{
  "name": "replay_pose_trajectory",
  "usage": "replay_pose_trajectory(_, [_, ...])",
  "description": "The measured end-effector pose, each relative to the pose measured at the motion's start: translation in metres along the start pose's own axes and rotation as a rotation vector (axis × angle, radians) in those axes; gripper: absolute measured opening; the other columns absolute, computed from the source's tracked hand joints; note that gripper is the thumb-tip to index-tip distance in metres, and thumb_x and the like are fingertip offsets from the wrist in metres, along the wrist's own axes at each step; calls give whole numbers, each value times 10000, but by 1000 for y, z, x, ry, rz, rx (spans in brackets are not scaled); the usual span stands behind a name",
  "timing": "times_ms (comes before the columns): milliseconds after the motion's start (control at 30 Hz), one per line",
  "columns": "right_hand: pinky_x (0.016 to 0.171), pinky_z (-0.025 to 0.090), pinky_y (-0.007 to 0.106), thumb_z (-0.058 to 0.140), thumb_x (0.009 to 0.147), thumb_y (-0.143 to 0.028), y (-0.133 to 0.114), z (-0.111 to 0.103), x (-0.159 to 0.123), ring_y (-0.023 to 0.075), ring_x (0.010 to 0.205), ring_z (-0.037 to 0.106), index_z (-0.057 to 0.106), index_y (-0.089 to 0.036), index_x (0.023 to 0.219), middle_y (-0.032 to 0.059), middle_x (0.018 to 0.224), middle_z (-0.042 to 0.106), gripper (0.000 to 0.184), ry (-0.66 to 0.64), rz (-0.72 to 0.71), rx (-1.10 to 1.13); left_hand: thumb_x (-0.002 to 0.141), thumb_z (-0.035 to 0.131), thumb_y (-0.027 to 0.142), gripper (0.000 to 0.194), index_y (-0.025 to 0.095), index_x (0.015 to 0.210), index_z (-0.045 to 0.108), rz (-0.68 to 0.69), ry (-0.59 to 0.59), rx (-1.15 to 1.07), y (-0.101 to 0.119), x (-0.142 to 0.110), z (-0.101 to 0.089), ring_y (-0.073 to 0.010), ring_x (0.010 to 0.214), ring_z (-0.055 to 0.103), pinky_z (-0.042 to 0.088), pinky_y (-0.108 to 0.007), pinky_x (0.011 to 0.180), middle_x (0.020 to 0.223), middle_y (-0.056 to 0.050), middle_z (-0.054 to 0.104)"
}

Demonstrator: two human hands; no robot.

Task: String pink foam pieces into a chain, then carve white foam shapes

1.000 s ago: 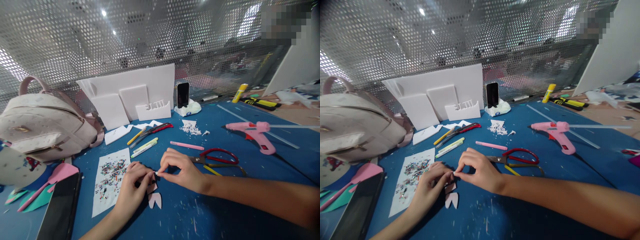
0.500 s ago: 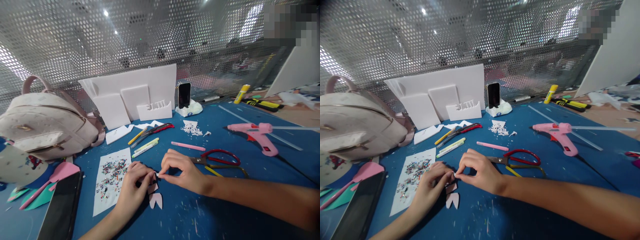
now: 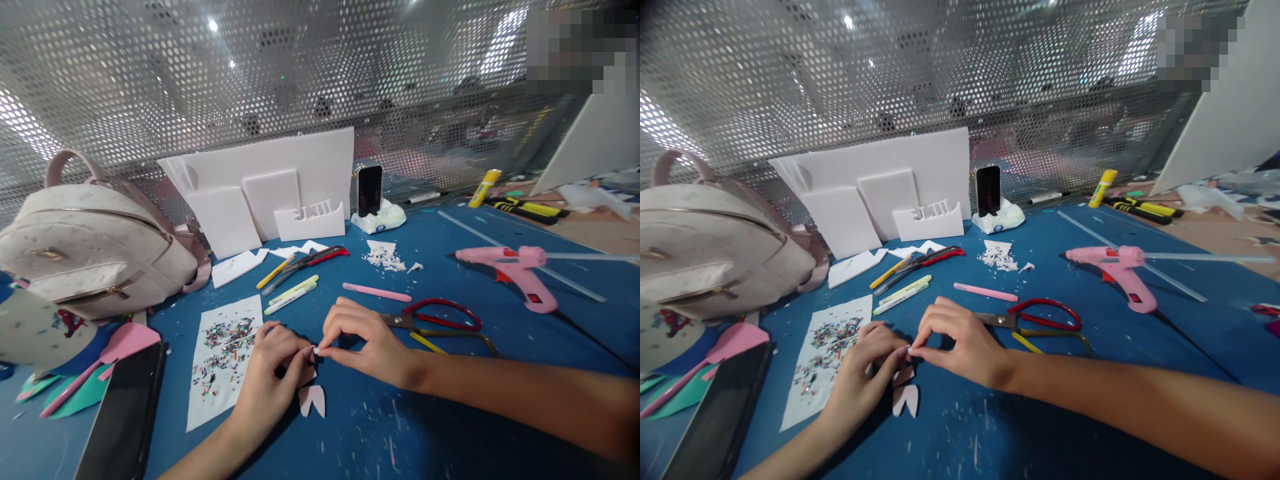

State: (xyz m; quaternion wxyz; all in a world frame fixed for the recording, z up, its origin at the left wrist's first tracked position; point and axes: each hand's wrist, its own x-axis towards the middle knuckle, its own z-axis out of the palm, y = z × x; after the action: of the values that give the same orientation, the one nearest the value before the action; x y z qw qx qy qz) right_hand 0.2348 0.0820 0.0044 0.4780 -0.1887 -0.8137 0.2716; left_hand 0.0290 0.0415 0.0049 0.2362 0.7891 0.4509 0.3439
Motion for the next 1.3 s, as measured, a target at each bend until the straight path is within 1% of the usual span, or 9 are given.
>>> replay_pose_trajectory(333, [725, 426, 319, 746, 887, -184, 0, -1, 0, 158, 777, 562, 658, -180, 823, 7, 787, 662, 109, 15, 33, 11, 1002, 476, 207, 261, 239, 803, 641, 32, -16, 34, 2, -1, -1, -166, 719, 588, 275, -438, 1005, 713, 43, 660])
replay_pose_trajectory(667, [685, 420, 318, 742, 894, -244, 2, -2, 0, 175, 782, 558, 681, -192, 838, 18, 800, 656, 98, 17, 122, 20, 1008, 457, 214, 266, 238, 811, 634, 34, -34, 65, 3, -1, -2, -176, 733, 595, 275, -439, 1010, 719, 29, 671])
replay_pose_trajectory(867, [701, 408, 313, 749, 889, -231, 3, -2, -1, 165, 781, 553, 687, -189, 842, 10, 810, 652, 89, 17, 142, 18, 1009, 463, 216, 255, 242, 826, 639, 41, -33, 48, 3, 0, -2, -178, 736, 593, 271, -438, 1019, 716, 29, 672])
replay_pose_trajectory(1067, [695, 398, 304, 743, 894, -223, 4, -2, 0, 165, 793, 544, 688, -188, 838, 8, 813, 649, 86, 1, 178, 3, 1005, 485, 225, 264, 241, 795, 645, 7, -9, 12, 3, 0, -1, -170, 709, 584, 287, -431, 1018, 691, 41, 669])
replay_pose_trajectory(1300, [700, 402, 306, 734, 899, -224, 4, -2, 0, 165, 786, 541, 680, -190, 828, 5, 813, 649, 96, -20, 203, -28, 1004, 483, 251, 288, 234, 773, 654, -16, 2, -16, 2, -1, -1, -178, 705, 578, 308, -452, 1024, 692, 23, 671])
